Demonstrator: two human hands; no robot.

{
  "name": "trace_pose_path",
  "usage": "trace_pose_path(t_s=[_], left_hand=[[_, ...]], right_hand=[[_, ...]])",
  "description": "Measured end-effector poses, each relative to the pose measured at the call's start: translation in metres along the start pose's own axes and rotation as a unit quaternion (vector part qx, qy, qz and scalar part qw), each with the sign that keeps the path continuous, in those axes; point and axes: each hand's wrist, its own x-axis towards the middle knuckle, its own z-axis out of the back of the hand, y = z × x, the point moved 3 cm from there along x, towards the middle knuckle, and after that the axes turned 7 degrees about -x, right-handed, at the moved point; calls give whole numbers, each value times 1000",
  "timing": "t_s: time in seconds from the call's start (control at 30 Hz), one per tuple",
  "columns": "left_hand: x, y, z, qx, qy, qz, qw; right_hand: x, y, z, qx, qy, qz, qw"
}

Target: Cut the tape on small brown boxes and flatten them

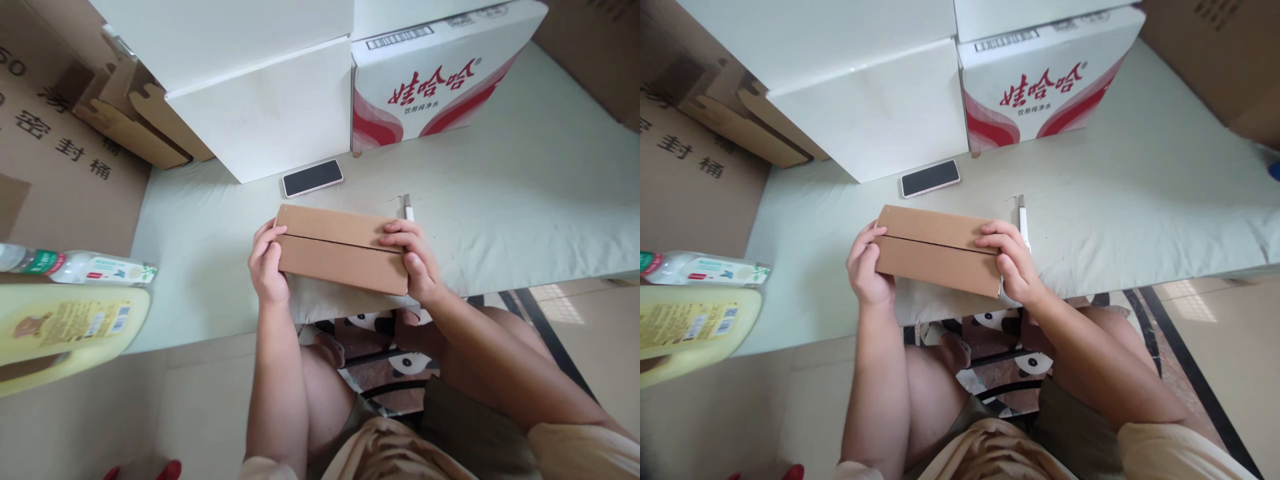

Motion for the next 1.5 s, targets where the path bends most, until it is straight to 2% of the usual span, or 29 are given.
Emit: trace_pose_path(t_s=[0.5,0.93,1.5], left_hand=[[-1,-1,-1,19,2,15,1000],[-2,-2,-1,15,-5,20,1000],[-4,-7,-3,12,-3,28,1000]], right_hand=[[-2,-1,0,14,1,12,1000],[-3,-3,1,-9,7,-18,1000],[-3,-2,3,-13,9,-9,1000]])
